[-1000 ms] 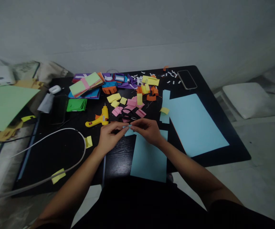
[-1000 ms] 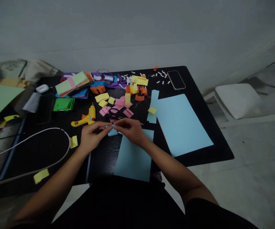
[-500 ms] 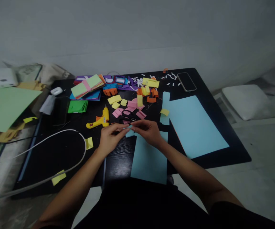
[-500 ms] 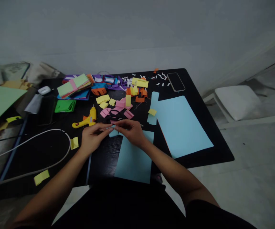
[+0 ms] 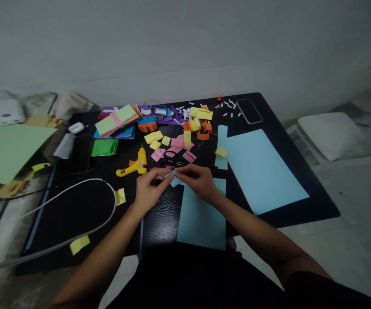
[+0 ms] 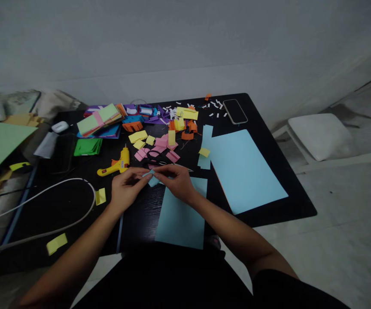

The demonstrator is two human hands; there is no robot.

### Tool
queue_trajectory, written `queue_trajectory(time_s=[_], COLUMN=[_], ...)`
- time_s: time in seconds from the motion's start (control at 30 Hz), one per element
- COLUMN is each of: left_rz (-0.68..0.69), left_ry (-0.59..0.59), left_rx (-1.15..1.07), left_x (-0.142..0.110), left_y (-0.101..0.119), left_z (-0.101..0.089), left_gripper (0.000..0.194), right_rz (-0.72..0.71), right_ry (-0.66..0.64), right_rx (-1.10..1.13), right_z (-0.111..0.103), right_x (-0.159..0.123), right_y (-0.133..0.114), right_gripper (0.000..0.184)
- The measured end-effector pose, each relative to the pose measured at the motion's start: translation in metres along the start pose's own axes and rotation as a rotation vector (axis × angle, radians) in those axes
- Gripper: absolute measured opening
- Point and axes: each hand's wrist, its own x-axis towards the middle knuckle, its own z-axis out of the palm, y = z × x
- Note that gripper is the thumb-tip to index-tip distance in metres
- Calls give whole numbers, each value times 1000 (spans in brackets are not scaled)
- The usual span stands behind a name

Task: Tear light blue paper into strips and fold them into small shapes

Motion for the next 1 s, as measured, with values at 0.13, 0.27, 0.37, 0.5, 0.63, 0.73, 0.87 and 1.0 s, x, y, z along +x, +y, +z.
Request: queue_trajectory(time_s=[0.13, 0.27, 0.37, 0.5, 0.63, 0.73, 0.87, 1.0], left_rz=[0, -3, -26, -121, -190, -166, -82, -42], left_ry=[-15, 4, 6, -24, -115, -188, -220, -168], left_rx=[0, -4, -12, -99, -127, -65, 28, 57], left_x=[0, -1, -1, 0, 5, 8, 10, 11], left_y=[0, -1, -1, -1, -2, -5, -7, -6], left_z=[0, 0, 1, 1, -3, -7, -11, -13], left_gripper=[11, 10, 11, 19, 21, 21, 19, 19], right_rz=[-33, -65, -67, -61, -65, -79, -98, -118], right_ry=[-2, -4, -12, -19, -27, -34, -20, -28], right_rx=[-22, -26, -37, -61, -39, -61, -123, -180], right_z=[-1, -1, -1, -3, -4, -4, -2, -2], right_x=[1, 1, 1, 1, 2, 2, 1, 0], right_y=[0, 0, -1, -1, 2, 3, 1, -3], right_gripper=[15, 14, 15, 15, 28, 32, 26, 22])
